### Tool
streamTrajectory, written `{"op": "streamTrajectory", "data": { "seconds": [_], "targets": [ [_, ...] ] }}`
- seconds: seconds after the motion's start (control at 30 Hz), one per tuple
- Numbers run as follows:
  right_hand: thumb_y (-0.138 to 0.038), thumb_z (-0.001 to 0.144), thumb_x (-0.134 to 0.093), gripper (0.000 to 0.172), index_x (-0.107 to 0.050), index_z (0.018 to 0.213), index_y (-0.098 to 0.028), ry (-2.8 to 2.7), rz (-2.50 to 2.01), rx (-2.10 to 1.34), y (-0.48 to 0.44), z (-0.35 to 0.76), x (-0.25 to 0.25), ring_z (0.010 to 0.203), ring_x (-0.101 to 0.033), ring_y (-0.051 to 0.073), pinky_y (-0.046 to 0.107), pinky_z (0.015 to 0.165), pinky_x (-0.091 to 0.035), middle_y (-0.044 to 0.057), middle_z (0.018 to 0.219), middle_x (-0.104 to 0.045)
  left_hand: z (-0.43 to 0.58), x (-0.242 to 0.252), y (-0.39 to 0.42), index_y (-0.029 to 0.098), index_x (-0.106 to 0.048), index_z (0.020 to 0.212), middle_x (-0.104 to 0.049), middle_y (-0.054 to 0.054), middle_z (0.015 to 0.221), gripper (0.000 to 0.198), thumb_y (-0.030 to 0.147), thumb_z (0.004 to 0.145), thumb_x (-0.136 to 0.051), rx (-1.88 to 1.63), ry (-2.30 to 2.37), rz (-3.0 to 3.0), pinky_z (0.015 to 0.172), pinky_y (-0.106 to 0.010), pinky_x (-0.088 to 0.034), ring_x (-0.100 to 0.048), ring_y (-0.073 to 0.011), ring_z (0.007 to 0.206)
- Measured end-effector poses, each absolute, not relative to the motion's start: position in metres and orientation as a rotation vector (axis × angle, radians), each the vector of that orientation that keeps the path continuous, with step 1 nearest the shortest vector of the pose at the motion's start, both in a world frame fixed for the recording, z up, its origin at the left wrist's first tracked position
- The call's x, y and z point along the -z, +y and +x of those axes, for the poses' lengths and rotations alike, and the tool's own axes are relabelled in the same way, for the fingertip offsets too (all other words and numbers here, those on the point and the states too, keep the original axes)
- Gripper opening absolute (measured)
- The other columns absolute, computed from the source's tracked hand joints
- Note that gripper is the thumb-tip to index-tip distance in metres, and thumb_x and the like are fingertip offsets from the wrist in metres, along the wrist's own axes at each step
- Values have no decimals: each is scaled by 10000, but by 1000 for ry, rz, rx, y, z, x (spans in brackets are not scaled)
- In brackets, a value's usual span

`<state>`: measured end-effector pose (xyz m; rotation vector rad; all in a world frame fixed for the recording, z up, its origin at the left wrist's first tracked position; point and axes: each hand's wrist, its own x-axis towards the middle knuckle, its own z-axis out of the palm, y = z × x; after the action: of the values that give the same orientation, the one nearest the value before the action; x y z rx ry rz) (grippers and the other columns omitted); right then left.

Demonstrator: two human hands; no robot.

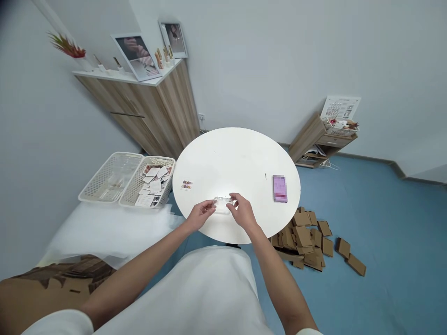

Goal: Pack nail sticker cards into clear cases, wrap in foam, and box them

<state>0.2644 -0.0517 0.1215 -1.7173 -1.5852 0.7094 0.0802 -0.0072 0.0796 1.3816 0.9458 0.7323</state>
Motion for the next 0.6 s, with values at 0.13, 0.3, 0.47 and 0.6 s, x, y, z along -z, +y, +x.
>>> {"op": "streamTrajectory", "data": {
  "seconds": [0.13,0.3,0.47,0.6],
  "targets": [
    [-290,793,-480,143,-550,904,-232,-1602,-1567,-670,-56,291,-112,733,-548,164,327,652,-469,45,882,-591,111,-79,-9,223,-529,1086,-490,-80,1175,386,297,712,-594,-826,1066,1258,825,-320,-421,-482,-193,1054],
    [-244,808,-466,118,-556,886,-240,-1620,-1457,-572,-67,317,-97,877,-551,188,345,697,-475,68,962,-574,138,-79,-15,226,-497,1098,-533,-73,1075,378,341,742,-554,-735,1007,838,768,-335,-450,-557,-168,918],
    [-224,798,-478,114,-556,879,-240,-1547,-1425,-669,-70,334,-84,928,-554,187,364,767,-470,61,995,-589,150,-85,-10,204,-536,1043,-563,-59,969,363,412,746,-554,-664,990,653,693,-279,-455,-567,-126,788],
    [-237,788,-479,118,-561,872,-238,-1422,-1413,-867,-67,340,-78,969,-549,183,364,807,-466,53,1031,-596,153,-91,-3,156,-594,937,-581,-51,823,343,395,693,-624,-467,938,589,621,-242,-438,-546,-97,665]
  ]
}}
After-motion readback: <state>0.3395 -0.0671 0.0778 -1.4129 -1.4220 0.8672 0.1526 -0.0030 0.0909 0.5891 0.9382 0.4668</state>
